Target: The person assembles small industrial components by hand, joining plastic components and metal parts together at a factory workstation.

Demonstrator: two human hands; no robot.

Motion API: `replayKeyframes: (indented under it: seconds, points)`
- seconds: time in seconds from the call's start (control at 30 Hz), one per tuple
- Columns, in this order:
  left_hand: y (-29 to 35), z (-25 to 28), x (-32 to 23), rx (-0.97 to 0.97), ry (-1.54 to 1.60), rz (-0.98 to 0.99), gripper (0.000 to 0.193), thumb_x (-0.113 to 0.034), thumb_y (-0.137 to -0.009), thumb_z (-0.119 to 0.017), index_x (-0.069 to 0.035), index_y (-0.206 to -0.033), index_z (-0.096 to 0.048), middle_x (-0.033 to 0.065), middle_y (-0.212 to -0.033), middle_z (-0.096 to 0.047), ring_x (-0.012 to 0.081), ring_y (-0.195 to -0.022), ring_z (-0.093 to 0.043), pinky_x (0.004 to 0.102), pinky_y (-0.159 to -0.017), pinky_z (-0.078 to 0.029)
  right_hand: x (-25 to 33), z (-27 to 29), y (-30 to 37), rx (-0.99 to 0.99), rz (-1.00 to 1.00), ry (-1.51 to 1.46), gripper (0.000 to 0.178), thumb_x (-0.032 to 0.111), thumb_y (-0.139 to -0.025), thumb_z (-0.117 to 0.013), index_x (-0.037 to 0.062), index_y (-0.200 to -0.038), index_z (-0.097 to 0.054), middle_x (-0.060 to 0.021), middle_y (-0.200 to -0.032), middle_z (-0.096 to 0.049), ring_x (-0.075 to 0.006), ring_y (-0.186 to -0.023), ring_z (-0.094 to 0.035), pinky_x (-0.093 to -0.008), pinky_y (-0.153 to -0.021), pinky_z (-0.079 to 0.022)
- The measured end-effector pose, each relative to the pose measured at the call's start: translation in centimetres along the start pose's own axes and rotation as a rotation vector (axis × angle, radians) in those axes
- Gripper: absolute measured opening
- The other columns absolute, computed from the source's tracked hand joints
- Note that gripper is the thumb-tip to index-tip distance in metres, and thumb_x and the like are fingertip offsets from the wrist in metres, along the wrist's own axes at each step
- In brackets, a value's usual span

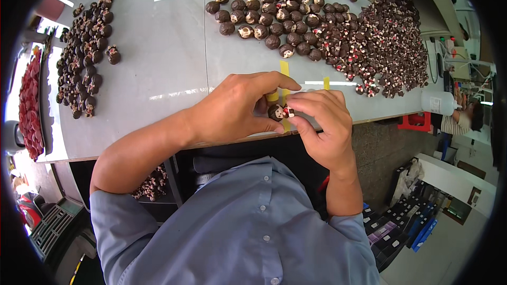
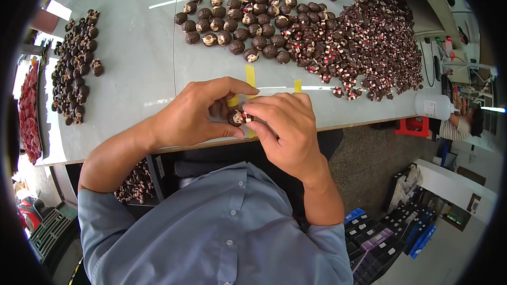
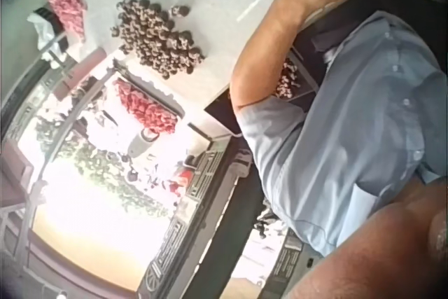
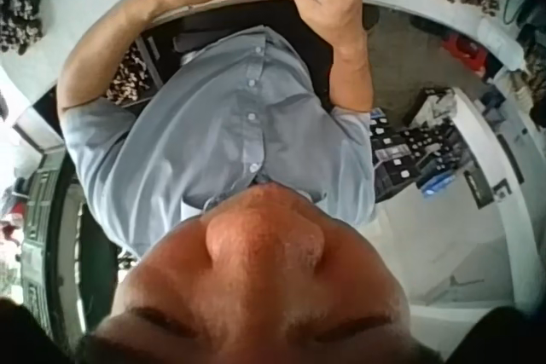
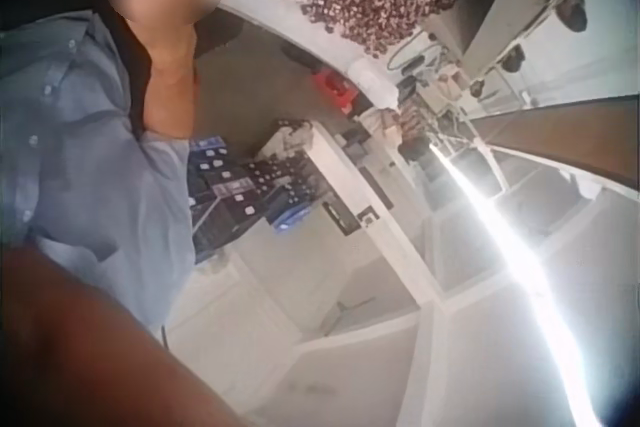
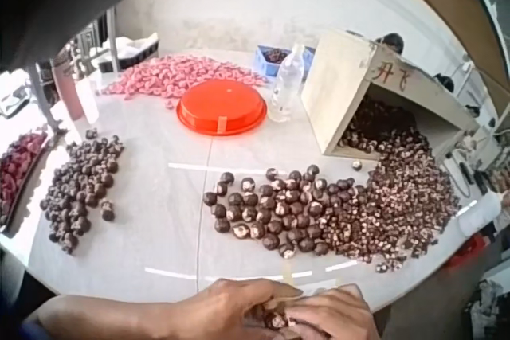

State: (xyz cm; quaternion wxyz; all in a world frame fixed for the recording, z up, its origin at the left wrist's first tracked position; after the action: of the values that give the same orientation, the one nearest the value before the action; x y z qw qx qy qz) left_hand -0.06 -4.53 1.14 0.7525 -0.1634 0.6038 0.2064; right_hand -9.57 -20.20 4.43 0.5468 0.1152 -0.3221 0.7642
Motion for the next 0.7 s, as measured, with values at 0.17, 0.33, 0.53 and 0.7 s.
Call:
replayKeyframes:
  seconds: [0.17, 0.33, 0.53, 0.7]
  points:
    - [-0.2, -0.5, 0.4, -0.023, -0.032, -0.163, 0.044, -0.014, -0.074, -0.097, -0.006, -0.112, -0.075, 0.0063, -0.096, -0.065, 0.0204, -0.078, -0.064, 0.0363, -0.069, -0.055, -0.7, 1.0, 1.3, -0.146, -0.077, -0.001, 0.032, 0.009, -0.081, -0.091, 0.0026, -0.106, -0.073, -0.0094, -0.103, -0.079, -0.0259, -0.093, -0.072, -0.0363, -0.088, -0.052]
    - [0.2, 1.2, 0.1, -0.2, -0.459, -0.31, 0.042, -0.018, -0.062, -0.098, -0.005, -0.088, -0.068, 0.0083, -0.082, -0.056, 0.0269, -0.07, -0.058, 0.039, -0.063, -0.049, -3.9, 3.7, 3.8, -0.398, -0.268, -0.044, 0.015, 0.006, -0.094, -0.08, 0.0007, -0.106, -0.073, -0.0068, -0.101, -0.076, -0.0178, -0.088, -0.068, -0.0334, -0.079, -0.054]
    - [0.5, 4.1, -1.0, -0.386, -0.659, -0.331, 0.043, -0.016, -0.059, -0.096, -0.004, -0.08, -0.061, 0.0089, -0.078, -0.055, 0.0283, -0.069, -0.057, 0.0399, -0.061, -0.048, -7.7, 5.3, 4.4, -0.388, -0.387, 0.306, 0.012, 0.005, -0.097, -0.074, 0.0014, -0.108, -0.076, -0.0094, -0.095, -0.072, -0.0186, -0.08, -0.067, -0.0315, -0.073, -0.054]
    - [4.4, 10.9, -0.1, -0.693, -1.041, -0.033, 0.038, -0.023, -0.069, -0.096, -0.005, -0.088, -0.069, 0.0072, -0.082, -0.061, 0.0282, -0.076, -0.061, 0.0416, -0.067, -0.049, -8.9, 4.4, 2.2, -0.288, -0.29, 0.556, 0.032, 0.008, -0.086, -0.081, 0.0088, -0.118, -0.075, -0.0068, -0.119, -0.069, -0.031, -0.112, -0.062, -0.0455, -0.097, -0.048]
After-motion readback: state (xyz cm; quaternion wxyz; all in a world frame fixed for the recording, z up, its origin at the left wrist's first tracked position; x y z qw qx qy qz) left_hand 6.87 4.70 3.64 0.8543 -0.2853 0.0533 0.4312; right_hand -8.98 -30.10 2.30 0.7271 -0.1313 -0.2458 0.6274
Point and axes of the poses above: each hand's wrist, its own y-axis away from the middle knuckle, its own z-axis out of the back of the hand, x = y × z, the point moved 5 cm from there along -y, towards the middle knuckle
